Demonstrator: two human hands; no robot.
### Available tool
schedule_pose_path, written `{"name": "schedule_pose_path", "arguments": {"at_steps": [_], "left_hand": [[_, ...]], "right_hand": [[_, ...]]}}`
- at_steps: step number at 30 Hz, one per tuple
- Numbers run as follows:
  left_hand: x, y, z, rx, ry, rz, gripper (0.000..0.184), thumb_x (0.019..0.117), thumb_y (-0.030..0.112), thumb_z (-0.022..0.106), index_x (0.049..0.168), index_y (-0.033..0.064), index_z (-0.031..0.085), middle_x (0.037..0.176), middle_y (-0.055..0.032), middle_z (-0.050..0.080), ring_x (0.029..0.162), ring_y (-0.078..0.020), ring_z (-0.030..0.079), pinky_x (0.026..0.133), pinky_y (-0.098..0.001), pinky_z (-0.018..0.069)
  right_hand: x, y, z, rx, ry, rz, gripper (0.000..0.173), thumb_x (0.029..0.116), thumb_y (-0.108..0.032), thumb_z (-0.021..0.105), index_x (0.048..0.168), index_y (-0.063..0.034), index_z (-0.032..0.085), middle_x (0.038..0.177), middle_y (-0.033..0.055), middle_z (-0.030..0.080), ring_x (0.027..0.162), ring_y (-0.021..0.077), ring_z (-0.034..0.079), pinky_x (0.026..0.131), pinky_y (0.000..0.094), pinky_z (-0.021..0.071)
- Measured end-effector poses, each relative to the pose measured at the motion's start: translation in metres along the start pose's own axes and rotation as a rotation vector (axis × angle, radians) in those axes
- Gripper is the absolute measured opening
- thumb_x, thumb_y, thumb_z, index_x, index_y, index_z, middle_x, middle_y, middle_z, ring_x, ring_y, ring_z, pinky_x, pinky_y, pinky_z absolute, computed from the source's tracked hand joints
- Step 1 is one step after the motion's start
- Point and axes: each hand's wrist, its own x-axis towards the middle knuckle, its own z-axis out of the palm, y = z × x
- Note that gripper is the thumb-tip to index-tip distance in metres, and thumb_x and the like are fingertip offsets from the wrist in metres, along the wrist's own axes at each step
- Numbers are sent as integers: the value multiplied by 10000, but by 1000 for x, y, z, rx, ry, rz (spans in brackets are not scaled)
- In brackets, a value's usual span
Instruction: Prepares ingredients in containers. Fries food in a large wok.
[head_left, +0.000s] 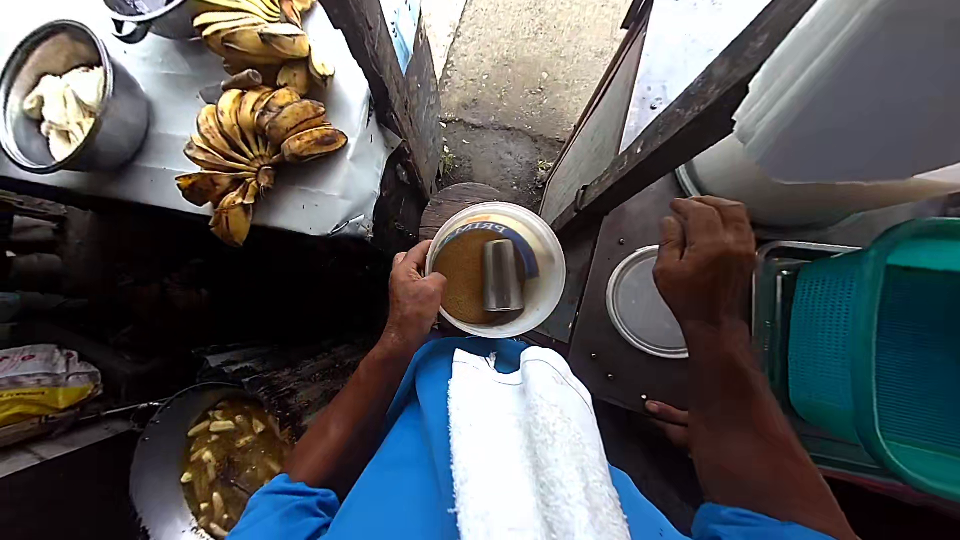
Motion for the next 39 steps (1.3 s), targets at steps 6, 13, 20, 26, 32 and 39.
{"name": "schedule_pose_path", "arguments": {"at_steps": [6, 13, 20, 26, 32, 39], "left_hand": [[3, -11, -15, 91, 95, 29, 572, 815, -21, 640, 1355, 166, 653, 1259, -138, 569, 1054, -259, 602, 783, -459, 560], [15, -21, -21, 165, 172, 5, 533, 770, -13, 655, 1292, 87, 698, 1211, -163, 601, 1058, -232, 627, 885, -388, 566], [10, -37, -21, 136, 253, -66, 478, 776, -50, 667, 1239, 61, 713, 1173, -176, 608, 1052, -268, 617, 890, -429, 550], [1, -49, -23, 131, 309, -122, 489, 782, -79, 667, 1247, 68, 707, 1203, -174, 589, 1061, -265, 608, 893, -423, 546], [-12, -63, -25, 127, 333, -162, 503, 769, -82, 674, 1249, 65, 708, 1215, -184, 597, 1057, -282, 618, 895, -452, 549], [-21, -85, -46, -8, 431, -236, 472, 769, -93, 669, 1222, 34, 708, 1187, -189, 602, 1048, -284, 613, 890, -443, 541]], "right_hand": [[13, -129, 46, 289, -329, -761, 343, 941, -62, 603, 1239, -176, 730, 1325, 121, 653, 1294, 338, 569, 1105, 523, 448], [26, -166, 112, 38, -857, -1090, 318, 878, 14, 649, 1180, -74, 698, 1286, 211, 639, 1355, 452, 484, 1174, 644, 311], [23, -169, 134, -58, -841, -1110, 241, 931, -34, 629, 1165, -47, 686, 1244, 213, 621, 1234, 427, 553, 1082, 628, 388], [11, -169, 145, -38, -906, -1041, 380, 875, -156, 742, 1221, -51, 623, 1299, 216, 600, 1301, 448, 507, 1099, 660, 354], [-9, -178, 162, -100, -875, -1082, 318, 885, -124, 707, 1191, -49, 667, 1259, 214, 604, 1208, 423, 553, 1026, 616, 419], [-13, -216, 160, -70, -1046, -974, 623, 858, -446, 761, 1282, -32, 569, 1265, 241, 593, 1171, 436, 585, 973, 615, 461]]}}
